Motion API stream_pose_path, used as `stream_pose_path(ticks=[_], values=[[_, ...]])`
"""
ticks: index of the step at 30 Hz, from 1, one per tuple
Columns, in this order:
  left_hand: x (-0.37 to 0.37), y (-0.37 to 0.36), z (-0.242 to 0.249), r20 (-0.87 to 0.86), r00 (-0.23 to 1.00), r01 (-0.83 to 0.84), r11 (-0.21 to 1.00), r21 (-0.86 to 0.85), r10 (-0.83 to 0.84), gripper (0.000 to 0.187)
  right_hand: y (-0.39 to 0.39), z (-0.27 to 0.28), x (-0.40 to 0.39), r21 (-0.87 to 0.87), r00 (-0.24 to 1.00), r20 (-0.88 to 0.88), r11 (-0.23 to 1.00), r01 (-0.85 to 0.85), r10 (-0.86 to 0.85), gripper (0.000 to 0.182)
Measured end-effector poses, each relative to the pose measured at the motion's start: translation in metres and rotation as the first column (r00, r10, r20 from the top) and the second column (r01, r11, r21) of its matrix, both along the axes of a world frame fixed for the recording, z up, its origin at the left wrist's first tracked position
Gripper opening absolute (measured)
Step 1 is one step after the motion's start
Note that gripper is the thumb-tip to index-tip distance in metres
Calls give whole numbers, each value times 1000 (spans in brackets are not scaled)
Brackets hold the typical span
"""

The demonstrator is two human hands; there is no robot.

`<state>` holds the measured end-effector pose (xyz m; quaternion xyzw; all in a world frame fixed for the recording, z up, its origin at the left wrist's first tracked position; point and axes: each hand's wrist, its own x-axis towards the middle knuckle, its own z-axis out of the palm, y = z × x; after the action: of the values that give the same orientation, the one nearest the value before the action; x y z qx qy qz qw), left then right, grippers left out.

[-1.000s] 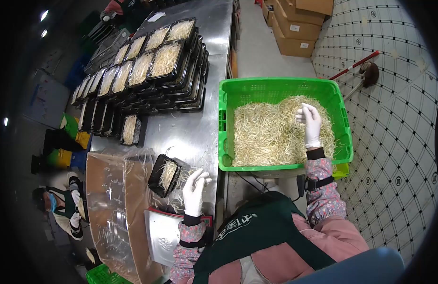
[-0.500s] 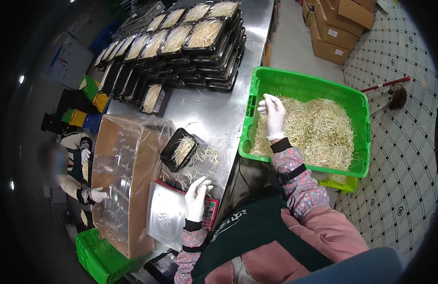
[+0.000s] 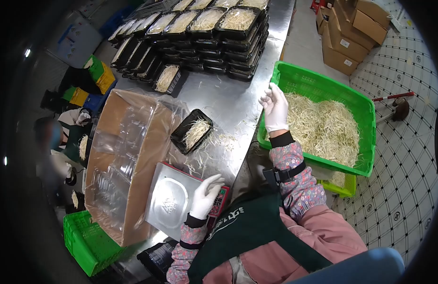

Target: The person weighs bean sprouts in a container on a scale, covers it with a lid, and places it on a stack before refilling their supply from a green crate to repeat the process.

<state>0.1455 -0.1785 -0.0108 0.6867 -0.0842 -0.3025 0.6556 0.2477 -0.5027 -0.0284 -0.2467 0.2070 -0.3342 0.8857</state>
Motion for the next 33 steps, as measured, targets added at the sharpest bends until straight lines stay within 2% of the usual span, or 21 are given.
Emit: stream_pose_path(ticks=[2,4,5,7,8,9,11,12,13,15,16,17,19,21,23,25,27,31,33], values=[[-1,-17,-7,35,975,220,975,40,-222,38,-4,18,-1,23,997,72,1000,-14,13,20],[3,-38,-14,248,838,443,871,212,-486,48,-10,39,1,64,985,172,998,-13,2,17],[1,-50,-16,332,747,506,817,276,-575,54,-13,52,0,92,979,204,996,-2,-17,17],[2,-67,-59,419,532,642,673,366,-736,64,-21,66,1,98,966,248,994,49,-72,21],[2,-81,-68,452,326,637,546,545,-831,65,-25,73,-2,72,956,277,994,78,-95,21],[0,-87,-75,456,317,643,542,541,-831,65,-29,75,-6,67,955,278,994,88,-103,21],[-2,-92,-87,187,160,592,245,768,-969,63,-39,78,-15,0,941,287,982,187,-179,22],[-4,-83,-98,252,177,571,308,761,-951,44,-45,72,-21,-37,940,270,973,226,-208,22],[-4,-80,-102,253,171,573,305,761,-952,44,-49,68,-28,-80,938,243,958,275,-249,21],[-4,-74,-112,146,327,624,329,709,-934,27,-61,51,-39,-127,934,175,933,336,-312,20],[-5,-69,-114,334,356,543,483,686,-873,24,-66,38,-45,-152,934,144,925,348,-327,20],[-4,-67,-117,328,355,543,478,690,-876,24,-70,25,-49,-170,927,116,913,372,-356,21],[2,-75,-103,137,385,465,320,826,-913,24,-75,-1,-55,-223,920,33,894,388,-391,22],[-1,-76,-119,177,411,436,363,823,-894,22,-73,-23,-57,-258,924,-39,898,357,-379,21],[-6,-80,-135,399,304,351,491,797,-865,18,-62,-32,-56,-319,932,-88,896,308,-352,21],[-8,-86,-140,384,286,338,468,816,-878,14,-50,-38,-50,-442,928,-103,852,280,-358,20],[-7,-91,-161,488,253,233,542,807,-835,16,-38,-42,-44,-520,938,-113,824,224,-327,19],[-14,-104,-199,421,315,237,500,833,-850,21,-25,-54,-31,-610,963,-153,788,84,-221,18],[-20,-110,-213,312,368,265,420,868,-876,22,-20,-61,-26,-612,971,-174,790,23,-162,17]])
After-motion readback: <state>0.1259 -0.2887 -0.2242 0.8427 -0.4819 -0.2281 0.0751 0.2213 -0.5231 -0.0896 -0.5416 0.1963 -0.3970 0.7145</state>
